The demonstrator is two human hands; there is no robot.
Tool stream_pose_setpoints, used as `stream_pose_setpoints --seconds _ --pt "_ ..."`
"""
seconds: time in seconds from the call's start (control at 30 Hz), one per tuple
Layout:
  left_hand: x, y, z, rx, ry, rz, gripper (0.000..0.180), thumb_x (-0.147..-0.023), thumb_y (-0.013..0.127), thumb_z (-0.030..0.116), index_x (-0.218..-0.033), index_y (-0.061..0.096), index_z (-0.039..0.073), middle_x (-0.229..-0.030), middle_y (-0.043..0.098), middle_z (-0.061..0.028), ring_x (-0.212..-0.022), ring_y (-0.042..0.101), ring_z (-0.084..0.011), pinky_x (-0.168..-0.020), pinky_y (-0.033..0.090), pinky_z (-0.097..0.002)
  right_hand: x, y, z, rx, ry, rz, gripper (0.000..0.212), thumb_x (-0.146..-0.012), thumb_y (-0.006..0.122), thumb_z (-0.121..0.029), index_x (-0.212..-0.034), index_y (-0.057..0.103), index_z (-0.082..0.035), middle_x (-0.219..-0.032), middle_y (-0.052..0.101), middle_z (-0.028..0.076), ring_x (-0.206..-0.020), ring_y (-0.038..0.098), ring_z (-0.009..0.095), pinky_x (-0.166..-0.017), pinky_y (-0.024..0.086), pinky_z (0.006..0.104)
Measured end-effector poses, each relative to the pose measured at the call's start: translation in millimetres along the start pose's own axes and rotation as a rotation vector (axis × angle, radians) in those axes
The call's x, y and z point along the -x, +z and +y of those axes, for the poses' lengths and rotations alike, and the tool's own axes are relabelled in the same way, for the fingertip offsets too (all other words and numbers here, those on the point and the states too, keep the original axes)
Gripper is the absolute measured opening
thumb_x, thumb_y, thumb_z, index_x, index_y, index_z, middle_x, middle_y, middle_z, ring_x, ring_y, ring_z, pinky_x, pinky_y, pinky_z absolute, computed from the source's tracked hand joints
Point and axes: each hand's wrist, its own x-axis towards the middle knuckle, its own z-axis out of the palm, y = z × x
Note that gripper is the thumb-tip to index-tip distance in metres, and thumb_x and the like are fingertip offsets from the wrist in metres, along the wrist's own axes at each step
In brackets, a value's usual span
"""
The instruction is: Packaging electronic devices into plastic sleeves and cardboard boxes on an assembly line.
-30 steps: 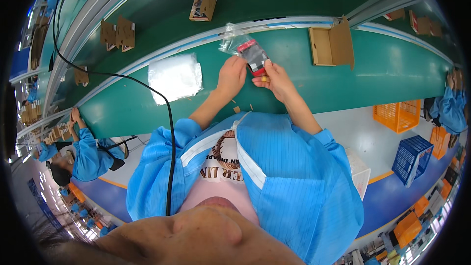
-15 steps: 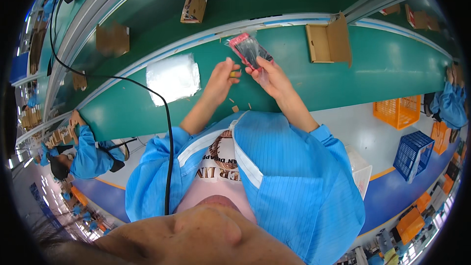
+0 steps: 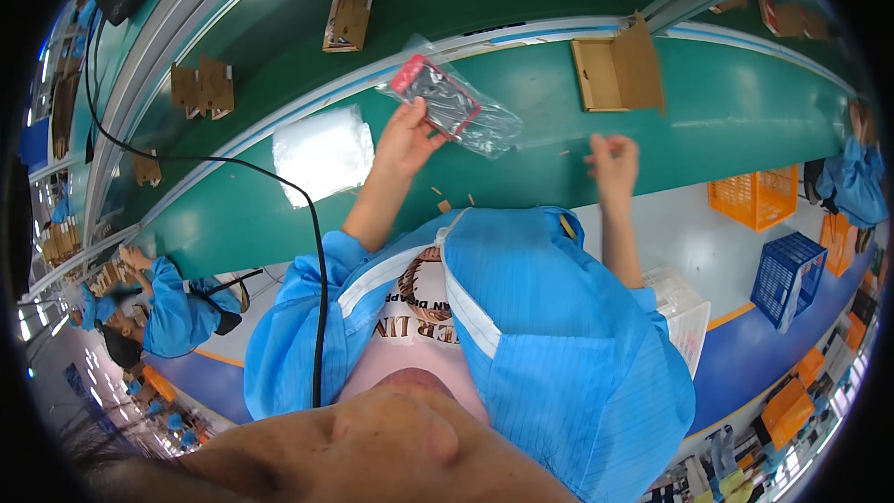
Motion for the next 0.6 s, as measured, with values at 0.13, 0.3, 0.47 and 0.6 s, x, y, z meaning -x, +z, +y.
stream_pose_setpoints --seconds 0.13,0.3,0.47,0.6 --pt "-4.0 25.3 15.1 -0.196 0.279 -0.001 0.023 -0.098 0.049 0.017 -0.119 0.049 0.008 -0.109 0.060 -0.0057 -0.096 0.058 -0.0145 -0.086 0.048 -0.0362 -81.6 -60.9 6.9 0.273 -0.342 0.293 0.069 -0.081 0.071 -0.039 -0.129 0.043 0.003 -0.122 0.055 0.019 -0.084 0.065 0.019 -0.057 0.052 0.0323" --pt "-16.4 66.8 3.2 -0.560 0.894 -0.082 0.026 -0.093 0.053 0.011 -0.118 0.053 0.004 -0.106 0.058 -0.0051 -0.093 0.054 -0.0157 -0.088 0.041 -0.0268 -71.3 30.9 -15.5 0.241 -0.165 -0.061 0.037 -0.094 0.054 -0.032 -0.100 0.064 0.003 -0.064 0.067 0.013 -0.057 0.067 0.019 -0.053 0.053 0.0316" --pt "-31.5 48.2 -35.8 -0.955 1.070 0.029 0.027 -0.086 0.058 0.011 -0.111 0.056 0.001 -0.103 0.052 -0.0147 -0.099 0.051 -0.0306 -0.086 0.042 -0.0361 11.2 119.0 -14.0 0.187 -0.370 -0.246 0.027 -0.095 0.052 -0.021 -0.097 0.063 0.003 -0.066 0.067 0.015 -0.059 0.068 0.020 -0.056 0.054 0.0326" --pt "-38.2 11.6 -54.6 -1.358 0.883 0.183 0.022 -0.084 0.061 0.017 -0.098 0.060 0.001 -0.098 0.055 -0.0170 -0.096 0.049 -0.0337 -0.080 0.040 -0.0429 17.7 129.8 -9.4 0.105 -0.299 -0.282 0.027 -0.095 0.052 -0.021 -0.092 0.063 0.004 -0.067 0.067 0.015 -0.059 0.068 0.020 -0.057 0.054 0.0325"
